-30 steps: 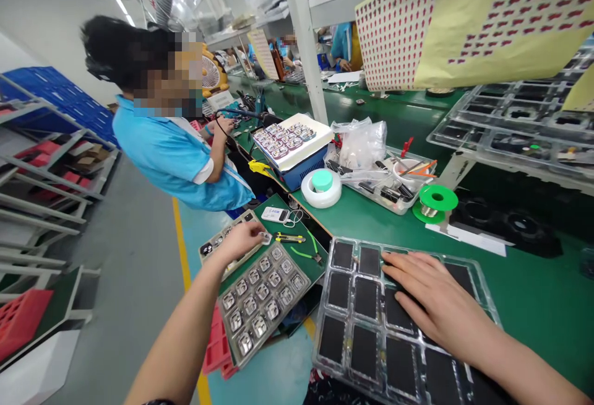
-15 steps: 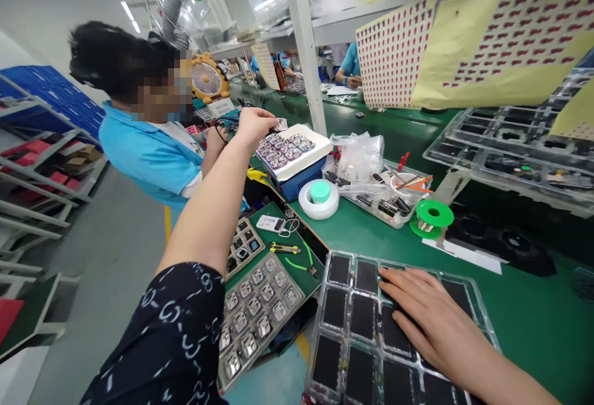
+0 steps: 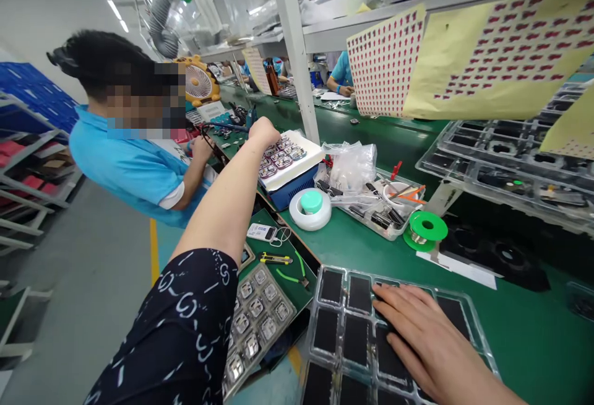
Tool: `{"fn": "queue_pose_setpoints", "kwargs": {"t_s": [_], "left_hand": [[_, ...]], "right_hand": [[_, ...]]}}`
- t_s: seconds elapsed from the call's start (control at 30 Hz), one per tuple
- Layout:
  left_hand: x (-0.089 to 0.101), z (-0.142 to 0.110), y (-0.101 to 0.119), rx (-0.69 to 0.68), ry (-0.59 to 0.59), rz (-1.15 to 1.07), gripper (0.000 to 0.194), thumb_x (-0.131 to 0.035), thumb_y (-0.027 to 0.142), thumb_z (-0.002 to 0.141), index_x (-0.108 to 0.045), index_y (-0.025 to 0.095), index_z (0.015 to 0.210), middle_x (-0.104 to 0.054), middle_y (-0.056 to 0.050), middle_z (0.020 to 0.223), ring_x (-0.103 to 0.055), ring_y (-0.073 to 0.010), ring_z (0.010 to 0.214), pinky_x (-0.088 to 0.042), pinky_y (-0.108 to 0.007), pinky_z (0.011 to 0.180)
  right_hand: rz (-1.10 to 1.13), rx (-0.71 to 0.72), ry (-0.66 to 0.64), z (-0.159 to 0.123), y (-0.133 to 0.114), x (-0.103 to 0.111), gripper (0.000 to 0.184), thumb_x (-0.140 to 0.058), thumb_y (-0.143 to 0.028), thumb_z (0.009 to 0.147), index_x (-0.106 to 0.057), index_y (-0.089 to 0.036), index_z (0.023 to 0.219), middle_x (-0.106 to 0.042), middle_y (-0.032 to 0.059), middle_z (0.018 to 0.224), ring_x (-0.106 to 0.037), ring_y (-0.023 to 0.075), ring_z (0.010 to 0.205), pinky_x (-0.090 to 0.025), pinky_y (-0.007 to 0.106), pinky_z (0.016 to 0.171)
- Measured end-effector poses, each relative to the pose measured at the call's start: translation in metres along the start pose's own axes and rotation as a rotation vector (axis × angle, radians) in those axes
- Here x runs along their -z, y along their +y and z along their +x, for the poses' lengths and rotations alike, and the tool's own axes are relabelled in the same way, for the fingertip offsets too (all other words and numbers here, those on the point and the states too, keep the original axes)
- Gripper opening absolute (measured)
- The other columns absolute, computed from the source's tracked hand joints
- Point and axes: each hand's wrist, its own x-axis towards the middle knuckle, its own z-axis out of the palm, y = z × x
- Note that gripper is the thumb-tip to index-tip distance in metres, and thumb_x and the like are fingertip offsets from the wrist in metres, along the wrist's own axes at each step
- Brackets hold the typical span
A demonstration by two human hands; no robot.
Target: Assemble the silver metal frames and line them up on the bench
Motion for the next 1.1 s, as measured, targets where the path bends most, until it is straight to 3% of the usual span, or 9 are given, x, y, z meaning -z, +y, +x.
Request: {"fn": "queue_pose_setpoints", "kwargs": {"t_s": [0.1,0.33,0.63,0.73,0.83,0.93,1.0,1.03,1.1], "left_hand": [[-0.002,-0.003,0.003,0.156,-0.015,0.043,0.012,-0.072,0.003,0.083,-0.073,0.003,0.095,-0.076,-0.019,0.112,-0.064,-0.0215,0.106,-0.043,-0.037,0.103],[-0.008,-0.011,0.004,0.029,-0.089,0.041,0.019,-0.08,0.006,0.075,-0.077,0.011,0.094,-0.077,-0.017,0.102,-0.066,-0.0261,0.096,-0.05,-0.041,0.099],[-0.003,-0.016,-0.001,0.051,-0.098,0.073,0.019,-0.081,0.01,0.073,-0.077,0.01,0.091,-0.076,-0.015,0.091,-0.066,-0.0258,0.092,-0.051,-0.041,0.097],[0.0,-0.015,-0.002,0.05,-0.051,0.034,0.023,-0.08,0.012,0.075,-0.076,0.01,0.097,-0.076,-0.015,0.1,-0.066,-0.0266,0.101,-0.049,-0.04,0.101],[0.01,-0.019,0.004,0.018,0.088,-0.046,0.024,-0.072,0.017,0.088,-0.074,0.004,0.109,-0.073,-0.015,0.112,-0.066,-0.0269,0.112,-0.047,-0.041,0.106],[0.033,-0.048,0.017,-0.038,0.217,-0.08,0.032,-0.057,0.022,0.101,-0.069,-0.006,0.112,-0.07,-0.013,0.111,-0.065,-0.0278,0.117,-0.044,-0.042,0.105],[0.056,-0.087,0.02,-0.096,0.257,-0.15,0.041,-0.051,0.03,0.105,-0.067,-0.007,0.113,-0.069,-0.011,0.107,-0.066,-0.0276,0.114,-0.046,-0.041,0.099],[0.069,-0.112,0.019,-0.139,0.251,-0.23,0.044,-0.051,0.035,0.106,-0.067,-0.005,0.116,-0.07,-0.01,0.105,-0.068,-0.0266,0.111,-0.048,-0.039,0.095],[0.091,-0.171,0.005,-0.228,0.098,-0.441,0.048,-0.046,0.046,0.108,-0.068,0.006,0.122,-0.07,-0.007,0.108,-0.071,-0.0249,0.105,-0.051,-0.038,0.086]], "right_hand": [[-0.024,0.01,-0.012,0.0,0.001,-0.001,0.067,-0.057,-0.025,0.104,-0.038,-0.028,0.168,-0.048,0.0047,0.166,-0.052,0.0296,0.149,-0.053,0.058,0.118],[0.007,0.002,-0.003,0.001,0.001,0.0,0.067,-0.058,-0.026,0.104,-0.038,-0.029,0.168,-0.05,0.0051,0.165,-0.053,0.0306,0.148,-0.054,0.06,0.117],[0.037,-0.006,0.006,0.0,0.0,0.0,0.061,-0.058,-0.024,0.103,-0.046,-0.029,0.163,-0.051,0.0054,0.164,-0.054,0.0304,0.147,-0.052,0.061,0.118],[0.021,-0.004,0.001,0.0,0.0,-0.001,0.056,-0.056,-0.024,0.104,-0.05,-0.028,0.159,-0.05,0.0053,0.165,-0.053,0.0293,0.148,-0.051,0.06,0.119],[0.019,0.003,-0.009,0.0,0.001,-0.001,0.051,-0.056,-0.024,0.105,-0.053,-0.027,0.155,-0.05,0.0056,0.165,-0.053,0.0288,0.148,-0.048,0.06,0.12],[0.072,-0.003,-0.011,0.002,0.0,0.001,0.048,-0.056,-0.025,0.105,-0.056,-0.027,0.153,-0.052,0.0056,0.164,-0.053,0.0295,0.147,-0.045,0.059,0.121],[0.121,-0.015,-0.006,0.003,0.0,0.001,0.047,-0.056,-0.026,0.105,-0.057,-0.027,0.152,-0.053,0.0062,0.163,-0.053,0.0312,0.146,-0.042,0.059,0.121],[0.141,-0.021,-0.004,0.004,0.001,0.001,0.047,-0.056,-0.026,0.105,-0.057,-0.027,0.152,-0.053,0.0065,0.163,-0.054,0.0322,0.146,-0.041,0.06,0.122],[0.169,-0.026,-0.002,0.007,0.001,0.0,0.046,-0.055,-0.028,0.106,-0.058,-0.027,0.151,-0.054,0.0068,0.163,-0.054,0.0337,0.145,-0.038,0.06,0.123]]}}
